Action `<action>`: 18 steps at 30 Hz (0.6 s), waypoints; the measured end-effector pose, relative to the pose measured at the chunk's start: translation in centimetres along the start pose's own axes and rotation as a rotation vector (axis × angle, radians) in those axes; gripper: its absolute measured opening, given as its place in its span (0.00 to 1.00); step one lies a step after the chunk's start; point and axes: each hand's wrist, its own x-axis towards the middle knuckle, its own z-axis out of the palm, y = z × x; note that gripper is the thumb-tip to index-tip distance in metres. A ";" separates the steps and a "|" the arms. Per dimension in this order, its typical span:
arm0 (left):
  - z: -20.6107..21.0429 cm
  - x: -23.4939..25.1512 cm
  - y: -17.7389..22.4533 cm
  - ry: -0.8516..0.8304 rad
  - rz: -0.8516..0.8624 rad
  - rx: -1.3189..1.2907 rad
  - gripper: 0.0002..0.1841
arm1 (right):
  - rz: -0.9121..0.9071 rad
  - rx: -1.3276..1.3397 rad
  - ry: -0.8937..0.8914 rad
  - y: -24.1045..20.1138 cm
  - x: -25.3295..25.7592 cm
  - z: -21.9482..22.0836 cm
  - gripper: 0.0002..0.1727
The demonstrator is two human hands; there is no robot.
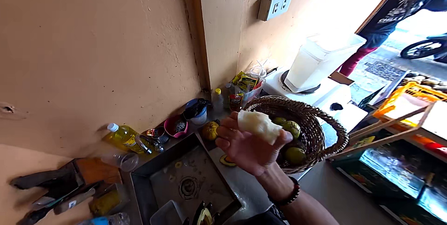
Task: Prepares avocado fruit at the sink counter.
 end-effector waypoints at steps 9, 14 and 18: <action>0.8 -0.8 0.6 0.087 0.035 -0.255 0.41 | 0.491 -1.016 0.077 6.9 -5.8 -11.8 0.46; 0.4 -0.4 0.4 0.131 0.158 -0.338 0.40 | 1.435 -1.823 -0.345 15.6 -14.8 -19.9 0.60; 0.8 -0.9 0.3 0.135 0.149 -0.353 0.40 | 1.517 -1.843 -0.479 16.8 -18.5 -22.2 0.43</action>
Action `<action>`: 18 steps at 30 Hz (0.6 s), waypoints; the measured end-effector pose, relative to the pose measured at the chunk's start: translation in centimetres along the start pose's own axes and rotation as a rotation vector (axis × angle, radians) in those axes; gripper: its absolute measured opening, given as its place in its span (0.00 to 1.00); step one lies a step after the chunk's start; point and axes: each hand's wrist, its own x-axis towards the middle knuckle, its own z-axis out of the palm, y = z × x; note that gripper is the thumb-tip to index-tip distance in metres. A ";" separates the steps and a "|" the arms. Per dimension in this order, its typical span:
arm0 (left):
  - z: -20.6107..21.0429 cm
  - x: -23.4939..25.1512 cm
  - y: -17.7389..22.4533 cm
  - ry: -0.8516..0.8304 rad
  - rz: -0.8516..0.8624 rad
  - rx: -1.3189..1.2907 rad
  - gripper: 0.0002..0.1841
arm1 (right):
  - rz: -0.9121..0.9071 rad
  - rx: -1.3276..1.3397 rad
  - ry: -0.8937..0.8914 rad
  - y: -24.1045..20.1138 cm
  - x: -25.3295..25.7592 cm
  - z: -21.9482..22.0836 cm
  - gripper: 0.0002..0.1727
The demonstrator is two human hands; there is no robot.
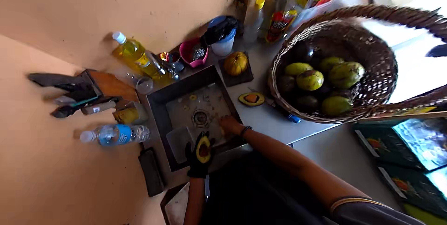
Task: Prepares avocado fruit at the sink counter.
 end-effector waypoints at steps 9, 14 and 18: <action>0.2 0.5 0.1 0.043 0.006 0.003 0.42 | -0.229 0.217 0.086 -2.0 -3.5 -8.3 0.19; 0.1 0.7 0.1 0.041 -0.016 0.015 0.43 | -0.192 0.206 0.387 -2.1 -2.2 -7.9 0.15; 0.0 0.9 0.3 0.009 -0.044 0.003 0.44 | 0.052 -0.077 -0.102 -3.1 -0.5 -7.7 0.38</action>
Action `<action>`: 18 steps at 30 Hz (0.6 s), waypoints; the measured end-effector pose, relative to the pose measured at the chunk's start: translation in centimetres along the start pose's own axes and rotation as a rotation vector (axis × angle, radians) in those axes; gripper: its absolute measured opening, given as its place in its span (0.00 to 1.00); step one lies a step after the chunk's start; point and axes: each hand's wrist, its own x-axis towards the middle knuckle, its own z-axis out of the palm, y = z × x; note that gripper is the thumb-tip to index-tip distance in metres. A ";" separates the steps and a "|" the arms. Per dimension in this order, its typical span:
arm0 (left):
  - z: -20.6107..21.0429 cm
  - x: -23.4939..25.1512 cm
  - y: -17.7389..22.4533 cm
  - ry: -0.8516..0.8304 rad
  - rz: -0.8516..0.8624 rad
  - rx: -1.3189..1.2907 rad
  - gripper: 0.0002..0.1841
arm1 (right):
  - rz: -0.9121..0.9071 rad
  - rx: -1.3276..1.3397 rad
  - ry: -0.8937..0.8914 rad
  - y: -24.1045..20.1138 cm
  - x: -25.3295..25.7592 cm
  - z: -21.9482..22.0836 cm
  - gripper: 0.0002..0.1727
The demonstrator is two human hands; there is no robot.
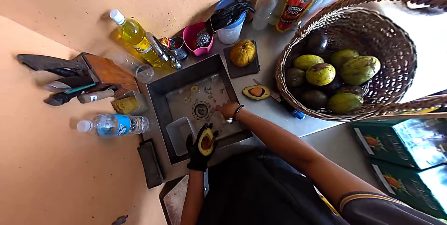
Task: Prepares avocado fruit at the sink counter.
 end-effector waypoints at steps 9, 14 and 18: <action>0.0 -0.4 0.0 -0.054 0.029 0.049 0.42 | -0.105 -0.200 -0.188 2.5 7.5 5.4 0.25; 0.1 -0.3 0.1 -0.065 0.036 0.035 0.42 | -0.056 -0.002 0.086 -2.4 6.5 -5.5 0.22; 3.8 -0.8 -0.1 0.156 0.100 0.145 0.44 | -0.077 0.541 0.542 -6.7 7.3 -12.4 0.37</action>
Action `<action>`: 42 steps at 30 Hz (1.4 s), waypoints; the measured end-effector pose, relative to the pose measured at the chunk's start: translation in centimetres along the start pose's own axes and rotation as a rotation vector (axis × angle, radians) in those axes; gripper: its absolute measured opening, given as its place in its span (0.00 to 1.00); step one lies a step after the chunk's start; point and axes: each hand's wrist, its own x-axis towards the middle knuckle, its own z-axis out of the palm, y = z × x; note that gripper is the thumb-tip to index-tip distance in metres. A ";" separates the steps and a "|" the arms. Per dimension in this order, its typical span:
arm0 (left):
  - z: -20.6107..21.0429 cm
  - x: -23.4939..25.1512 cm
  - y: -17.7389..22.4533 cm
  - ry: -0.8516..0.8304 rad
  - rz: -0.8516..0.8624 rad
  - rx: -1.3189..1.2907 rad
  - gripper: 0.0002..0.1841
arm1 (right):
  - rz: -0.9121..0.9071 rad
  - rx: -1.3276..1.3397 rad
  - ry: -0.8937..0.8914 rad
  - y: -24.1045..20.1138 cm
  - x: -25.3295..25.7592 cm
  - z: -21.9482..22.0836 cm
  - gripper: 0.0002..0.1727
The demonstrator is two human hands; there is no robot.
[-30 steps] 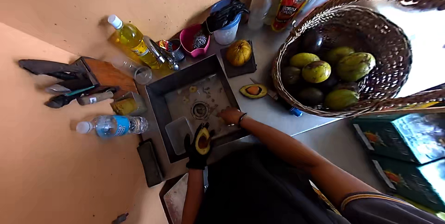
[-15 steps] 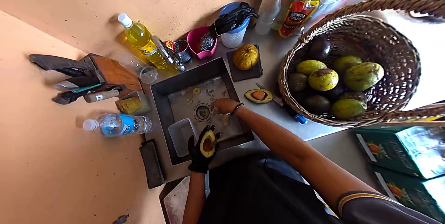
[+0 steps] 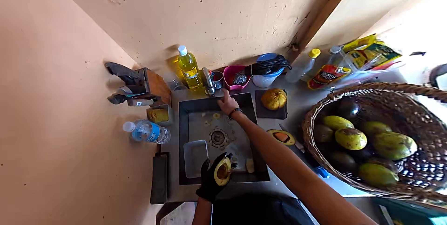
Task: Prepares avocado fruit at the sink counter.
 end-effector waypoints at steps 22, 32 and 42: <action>-3.6 0.8 -1.4 -0.188 -0.016 -0.191 0.41 | -0.077 -0.236 0.063 -5.8 3.6 -4.5 0.28; -2.5 1.3 -2.3 -0.066 0.026 -0.049 0.39 | -0.261 0.231 0.017 6.1 -8.1 0.4 0.17; 4.0 3.3 -2.3 0.190 0.150 0.385 0.34 | -0.477 -0.114 0.100 9.9 -25.0 1.4 0.16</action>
